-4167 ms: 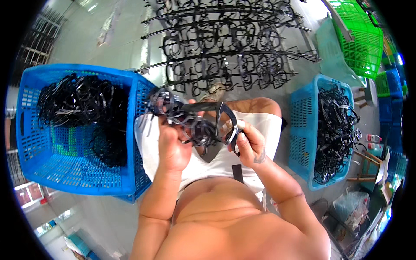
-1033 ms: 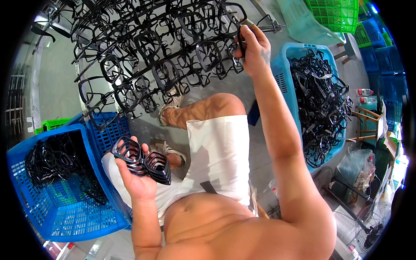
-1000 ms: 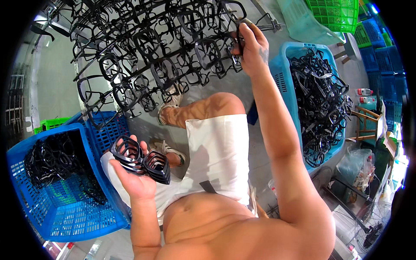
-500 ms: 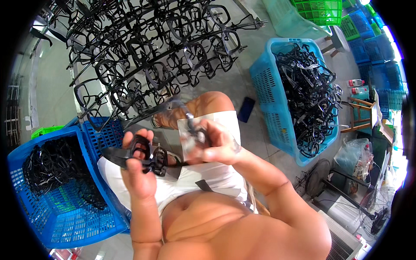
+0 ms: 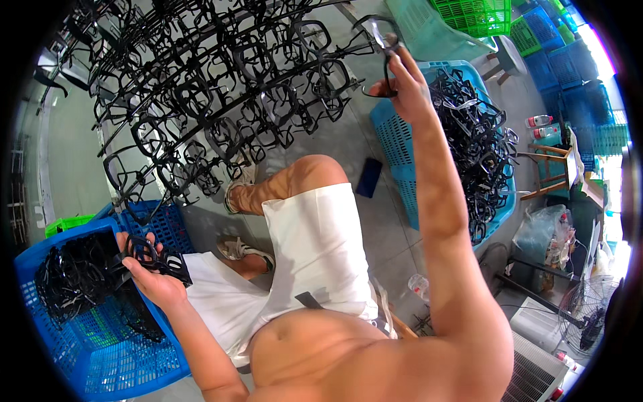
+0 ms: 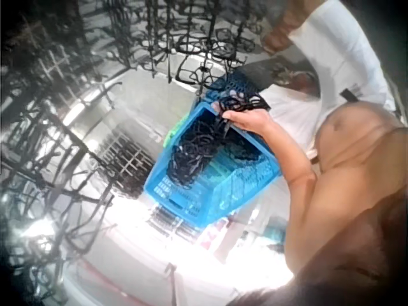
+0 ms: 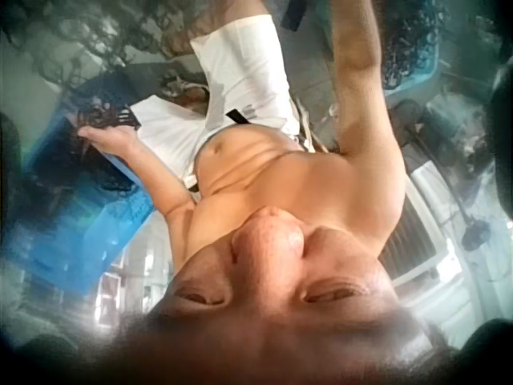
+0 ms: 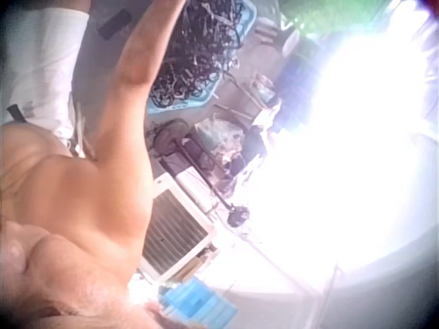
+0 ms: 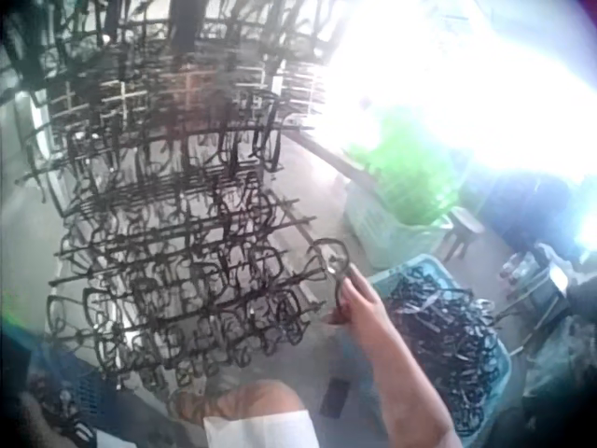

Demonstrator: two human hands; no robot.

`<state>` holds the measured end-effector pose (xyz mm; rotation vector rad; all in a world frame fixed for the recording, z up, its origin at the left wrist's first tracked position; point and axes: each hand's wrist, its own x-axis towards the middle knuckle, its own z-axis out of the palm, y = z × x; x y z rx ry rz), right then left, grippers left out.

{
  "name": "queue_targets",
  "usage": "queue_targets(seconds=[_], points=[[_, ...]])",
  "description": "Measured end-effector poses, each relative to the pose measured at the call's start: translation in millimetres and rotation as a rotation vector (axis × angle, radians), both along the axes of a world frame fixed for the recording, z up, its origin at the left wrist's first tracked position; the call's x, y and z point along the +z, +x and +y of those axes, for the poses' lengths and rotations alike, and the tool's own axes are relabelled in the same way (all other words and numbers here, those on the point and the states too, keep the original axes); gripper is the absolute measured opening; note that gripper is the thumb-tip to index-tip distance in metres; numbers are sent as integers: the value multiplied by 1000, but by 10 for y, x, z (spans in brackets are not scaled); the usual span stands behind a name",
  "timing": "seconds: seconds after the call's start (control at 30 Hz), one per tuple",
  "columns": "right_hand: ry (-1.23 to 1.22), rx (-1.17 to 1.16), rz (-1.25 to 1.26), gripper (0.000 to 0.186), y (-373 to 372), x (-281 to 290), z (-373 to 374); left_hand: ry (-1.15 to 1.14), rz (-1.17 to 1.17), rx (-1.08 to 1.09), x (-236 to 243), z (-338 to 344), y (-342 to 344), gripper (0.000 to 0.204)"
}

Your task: The person picks black eyeglass frames from a blue basket, wipes them with a white cloth, and hangs them on a metal rack. The person repeats this process for multiple frames throughout the clip.

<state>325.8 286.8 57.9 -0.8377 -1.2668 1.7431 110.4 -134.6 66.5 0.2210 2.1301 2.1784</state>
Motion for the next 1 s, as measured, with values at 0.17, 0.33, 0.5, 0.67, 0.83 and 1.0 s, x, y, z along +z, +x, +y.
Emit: queue_targets(seconds=[0.17,0.33,0.5,0.67,0.83,1.0], points=[[-45,337,-119,33,-53,82,527,15,-171,-78,-122,12,-166,61],[-8,395,-201,40,-179,20,652,-33,-186,-83,-212,23,-226,58],[72,204,-184,34,-319,-91,515,-23,-163,-56,-242,30,-273,55],[-12,7,-51,43,-399,-210,458,54,-227,-89,-219,11,-295,57],[-71,114,-117,44,-301,-319,663,200,-163,-57,-113,-202,-130,68],[-218,417,-9,79,-96,-518,834,-133,-283,-464,61,-535,284,71]])
